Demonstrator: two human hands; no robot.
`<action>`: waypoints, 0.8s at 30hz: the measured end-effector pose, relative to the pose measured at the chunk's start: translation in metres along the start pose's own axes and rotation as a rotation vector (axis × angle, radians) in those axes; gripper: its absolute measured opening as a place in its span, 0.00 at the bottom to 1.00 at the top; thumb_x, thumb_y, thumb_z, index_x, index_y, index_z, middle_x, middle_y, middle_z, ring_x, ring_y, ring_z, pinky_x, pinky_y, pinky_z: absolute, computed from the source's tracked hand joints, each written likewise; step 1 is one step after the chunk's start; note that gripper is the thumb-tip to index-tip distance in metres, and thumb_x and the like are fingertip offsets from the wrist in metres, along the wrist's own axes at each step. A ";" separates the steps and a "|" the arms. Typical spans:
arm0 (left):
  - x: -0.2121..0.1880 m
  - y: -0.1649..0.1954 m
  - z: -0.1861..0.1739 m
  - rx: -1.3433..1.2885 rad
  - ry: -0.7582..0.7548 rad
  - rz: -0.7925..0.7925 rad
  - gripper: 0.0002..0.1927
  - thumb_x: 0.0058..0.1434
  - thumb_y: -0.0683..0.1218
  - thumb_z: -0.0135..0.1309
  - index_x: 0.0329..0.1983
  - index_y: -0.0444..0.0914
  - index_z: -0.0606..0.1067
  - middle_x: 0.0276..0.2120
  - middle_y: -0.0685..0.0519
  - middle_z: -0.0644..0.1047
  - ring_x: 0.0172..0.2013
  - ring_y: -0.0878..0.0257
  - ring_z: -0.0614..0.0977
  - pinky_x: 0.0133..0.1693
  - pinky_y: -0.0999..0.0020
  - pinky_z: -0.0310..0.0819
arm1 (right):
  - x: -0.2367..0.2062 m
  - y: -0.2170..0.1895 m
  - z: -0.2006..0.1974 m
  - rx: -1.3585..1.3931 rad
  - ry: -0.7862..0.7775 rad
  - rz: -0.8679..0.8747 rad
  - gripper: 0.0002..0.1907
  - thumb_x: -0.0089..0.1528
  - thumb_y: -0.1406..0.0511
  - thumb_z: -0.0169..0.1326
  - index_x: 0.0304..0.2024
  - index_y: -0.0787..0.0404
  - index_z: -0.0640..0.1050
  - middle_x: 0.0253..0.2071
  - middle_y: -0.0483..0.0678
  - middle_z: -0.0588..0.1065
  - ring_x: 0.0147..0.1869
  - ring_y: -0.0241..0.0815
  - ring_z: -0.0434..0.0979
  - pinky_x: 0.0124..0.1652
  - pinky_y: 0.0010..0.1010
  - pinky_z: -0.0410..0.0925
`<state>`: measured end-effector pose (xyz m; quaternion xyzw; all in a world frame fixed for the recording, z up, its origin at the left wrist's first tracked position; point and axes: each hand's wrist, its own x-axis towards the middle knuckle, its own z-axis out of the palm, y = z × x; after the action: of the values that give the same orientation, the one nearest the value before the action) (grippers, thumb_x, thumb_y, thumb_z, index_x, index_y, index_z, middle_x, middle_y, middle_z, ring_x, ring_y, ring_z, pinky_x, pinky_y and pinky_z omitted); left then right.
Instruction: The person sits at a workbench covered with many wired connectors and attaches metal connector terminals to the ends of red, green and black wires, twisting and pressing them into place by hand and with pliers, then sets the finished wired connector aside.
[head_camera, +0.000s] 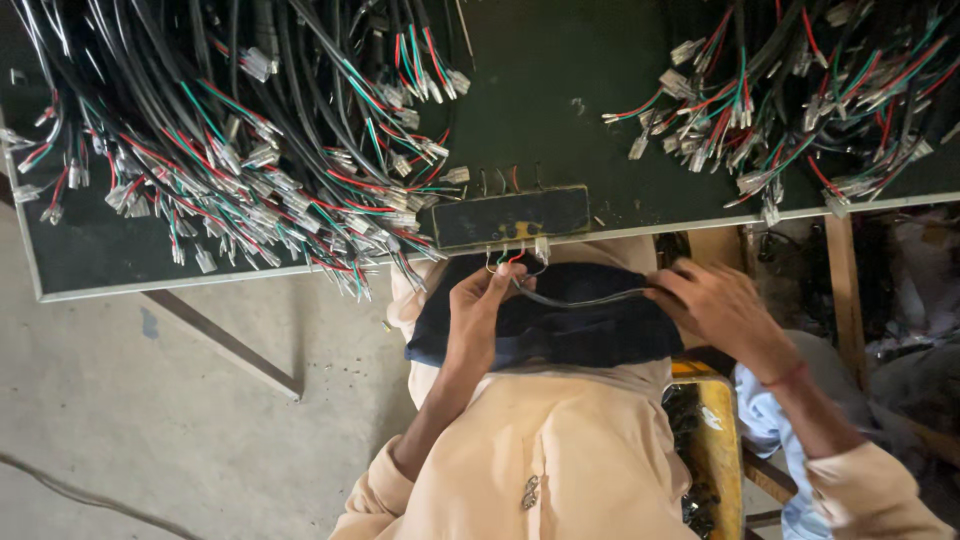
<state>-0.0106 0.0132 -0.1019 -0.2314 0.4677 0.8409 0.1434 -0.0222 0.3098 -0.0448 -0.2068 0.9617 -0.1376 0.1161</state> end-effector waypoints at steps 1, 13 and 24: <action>-0.003 0.006 -0.002 0.252 0.019 0.018 0.15 0.67 0.50 0.54 0.37 0.34 0.82 0.30 0.54 0.84 0.33 0.65 0.85 0.41 0.70 0.78 | -0.005 0.003 -0.002 0.051 0.020 0.010 0.12 0.64 0.56 0.56 0.42 0.55 0.79 0.37 0.50 0.79 0.39 0.54 0.80 0.37 0.43 0.72; -0.054 -0.022 0.121 1.534 -0.471 1.072 0.41 0.54 0.40 0.55 0.74 0.31 0.59 0.53 0.43 0.73 0.50 0.49 0.81 0.52 0.54 0.72 | -0.037 0.009 0.021 0.418 -0.077 0.404 0.17 0.62 0.59 0.54 0.49 0.60 0.71 0.35 0.60 0.79 0.42 0.64 0.79 0.38 0.49 0.71; -0.019 -0.028 0.127 1.345 -0.684 0.943 0.40 0.47 0.51 0.67 0.64 0.42 0.68 0.38 0.48 0.71 0.33 0.52 0.78 0.36 0.55 0.67 | -0.072 0.043 -0.007 0.592 -0.161 0.248 0.22 0.61 0.63 0.55 0.56 0.66 0.72 0.45 0.60 0.80 0.44 0.57 0.82 0.44 0.41 0.72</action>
<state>-0.0141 0.1356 -0.0543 0.3820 0.8408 0.3832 0.0196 0.0237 0.3800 -0.0398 -0.0557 0.8854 -0.3792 0.2629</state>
